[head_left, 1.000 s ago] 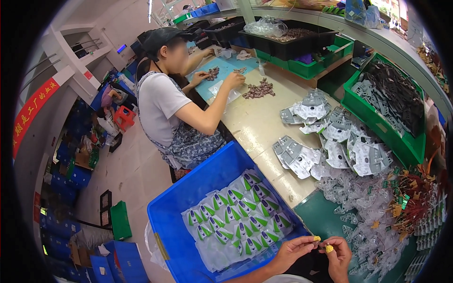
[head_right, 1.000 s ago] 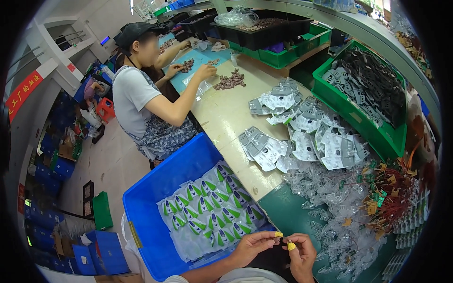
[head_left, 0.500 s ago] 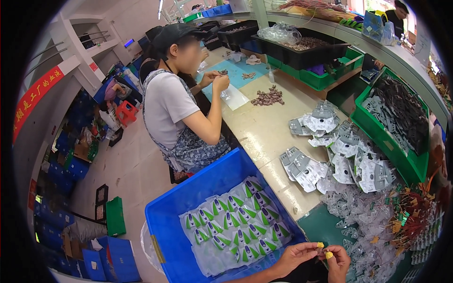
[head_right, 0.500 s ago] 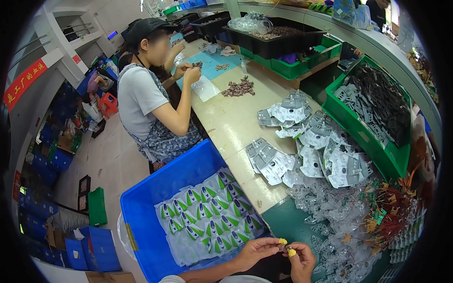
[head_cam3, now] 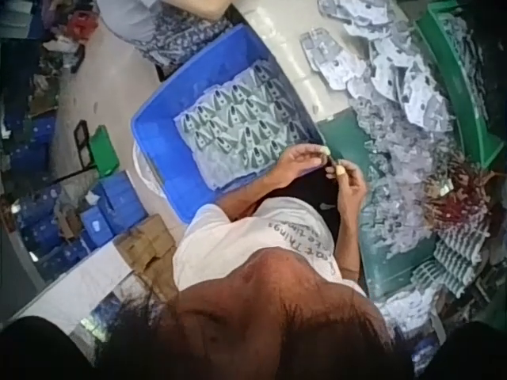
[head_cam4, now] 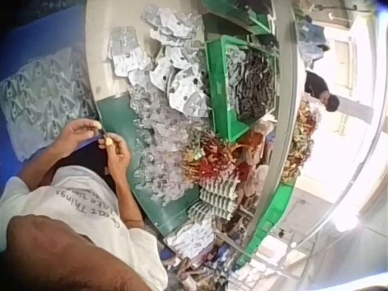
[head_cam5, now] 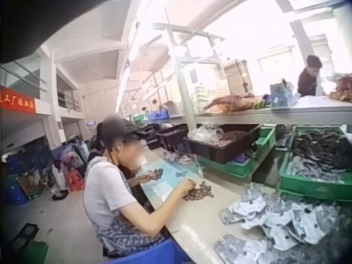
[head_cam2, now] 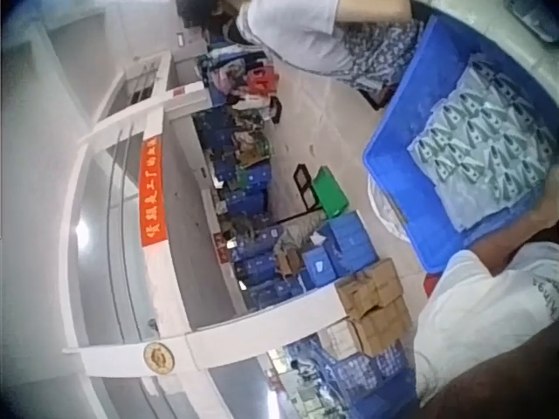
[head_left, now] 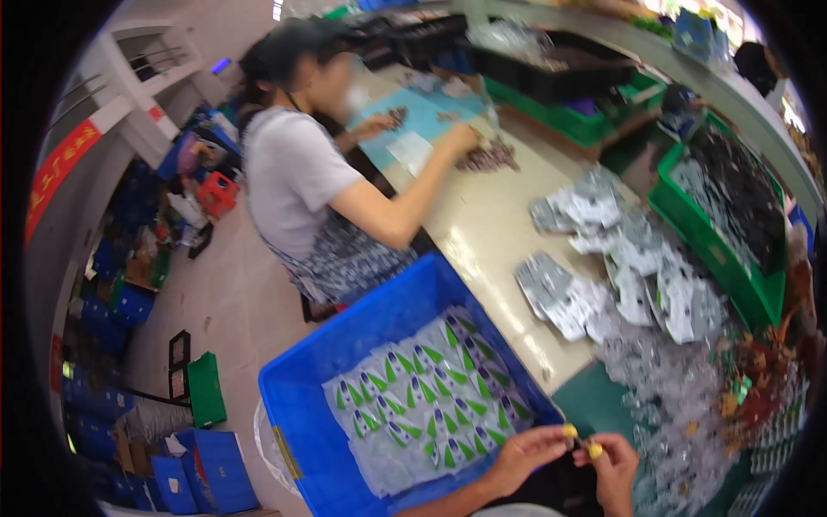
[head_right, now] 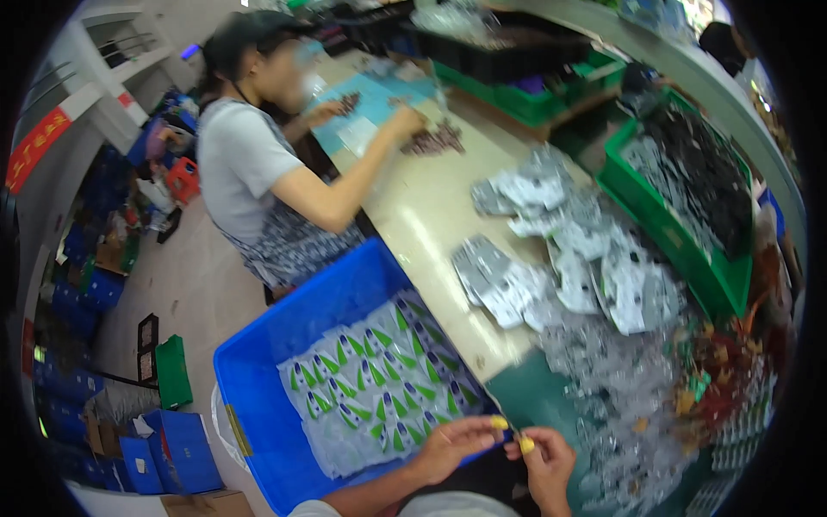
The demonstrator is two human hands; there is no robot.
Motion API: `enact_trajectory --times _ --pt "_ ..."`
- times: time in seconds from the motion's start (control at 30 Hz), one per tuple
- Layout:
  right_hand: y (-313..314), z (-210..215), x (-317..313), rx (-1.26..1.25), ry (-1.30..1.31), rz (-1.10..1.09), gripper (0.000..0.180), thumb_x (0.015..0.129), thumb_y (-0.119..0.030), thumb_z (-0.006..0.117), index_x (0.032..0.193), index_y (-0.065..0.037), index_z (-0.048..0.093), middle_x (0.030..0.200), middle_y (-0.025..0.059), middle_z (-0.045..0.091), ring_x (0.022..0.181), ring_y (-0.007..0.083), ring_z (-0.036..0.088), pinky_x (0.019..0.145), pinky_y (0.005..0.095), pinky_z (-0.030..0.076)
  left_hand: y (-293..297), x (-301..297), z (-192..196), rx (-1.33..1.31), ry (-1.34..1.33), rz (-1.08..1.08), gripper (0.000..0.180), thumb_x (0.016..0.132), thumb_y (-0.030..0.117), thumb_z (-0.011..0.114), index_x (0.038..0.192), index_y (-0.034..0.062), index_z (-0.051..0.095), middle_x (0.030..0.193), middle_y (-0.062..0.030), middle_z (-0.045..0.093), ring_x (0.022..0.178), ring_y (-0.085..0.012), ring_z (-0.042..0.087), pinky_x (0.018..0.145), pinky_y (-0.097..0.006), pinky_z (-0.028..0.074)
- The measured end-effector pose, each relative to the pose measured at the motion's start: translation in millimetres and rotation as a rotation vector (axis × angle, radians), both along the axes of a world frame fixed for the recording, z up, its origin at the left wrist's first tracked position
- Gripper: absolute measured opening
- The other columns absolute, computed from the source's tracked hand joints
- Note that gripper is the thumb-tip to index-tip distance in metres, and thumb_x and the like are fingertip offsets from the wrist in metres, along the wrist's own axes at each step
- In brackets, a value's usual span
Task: The person assembles toy components by hand, connecting wiring and small pieces together. The person then fits the assembled parts into plastic toy housings and arranges the completed pieces into a blue container.
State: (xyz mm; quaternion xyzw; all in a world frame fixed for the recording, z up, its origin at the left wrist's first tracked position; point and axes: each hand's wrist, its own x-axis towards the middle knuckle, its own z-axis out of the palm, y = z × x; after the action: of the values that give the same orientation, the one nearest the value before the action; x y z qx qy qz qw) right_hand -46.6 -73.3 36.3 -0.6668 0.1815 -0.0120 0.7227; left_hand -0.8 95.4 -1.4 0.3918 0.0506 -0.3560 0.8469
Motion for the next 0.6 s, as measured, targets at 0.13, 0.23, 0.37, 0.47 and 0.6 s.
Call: enact_trajectory --times 0.13,0.23,0.37,0.47,0.6 --pt "10 24 16 0.165 0.080 0.016 0.011 0.090 -0.001 0.054 0.099 0.006 0.055 0.093 0.0163 0.064 0.077 0.0207 0.067 0.068 0.0297 0.056 9 5 15 0.014 0.019 0.152 0.031 0.087 -0.001 0.057 0.118 -0.0005 0.056 0.113 -0.0117 0.062 0.100 -0.0186 0.060 0.092 -0.032 0.047" --pt "12 28 23 0.262 0.138 -0.007 0.012 0.089 0.003 0.054 0.100 0.006 0.056 0.098 0.0149 0.062 0.083 0.0202 0.065 0.074 0.0289 0.054 12 7 12 -0.088 -0.063 0.234 0.030 0.085 -0.004 0.060 0.115 0.0020 0.059 0.112 -0.0113 0.062 0.098 -0.0187 0.061 0.093 -0.037 0.049" --pt "4 22 19 0.170 -0.094 0.090 0.017 0.085 0.010 0.052 0.102 0.006 0.056 0.105 0.0120 0.058 0.096 0.0164 0.061 0.085 0.0272 0.049 6 6 11 -0.115 -0.139 0.234 0.030 0.083 -0.010 0.059 0.112 -0.0002 0.059 0.114 -0.0132 0.058 0.101 -0.0204 0.060 0.093 -0.034 0.048" --pt "5 27 16 0.215 -0.085 0.110 0.020 0.084 0.012 0.053 0.103 0.006 0.057 0.104 0.0099 0.057 0.098 0.0128 0.059 0.087 0.0251 0.048 5 2 14 -0.077 -0.229 0.222 0.030 0.084 -0.010 0.059 0.112 -0.0006 0.059 0.116 -0.0137 0.056 0.102 -0.0205 0.059 0.093 -0.034 0.048" --pt "6 27 16 0.115 -0.087 0.144 0.021 0.080 0.009 0.059 0.100 0.003 0.062 0.102 0.0091 0.058 0.094 0.0128 0.057 0.083 0.0243 0.046 7 -4 16 -0.020 -0.280 0.234 0.029 0.083 -0.010 0.060 0.111 -0.0007 0.060 0.116 -0.0140 0.057 0.101 -0.0206 0.060 0.092 -0.033 0.049"
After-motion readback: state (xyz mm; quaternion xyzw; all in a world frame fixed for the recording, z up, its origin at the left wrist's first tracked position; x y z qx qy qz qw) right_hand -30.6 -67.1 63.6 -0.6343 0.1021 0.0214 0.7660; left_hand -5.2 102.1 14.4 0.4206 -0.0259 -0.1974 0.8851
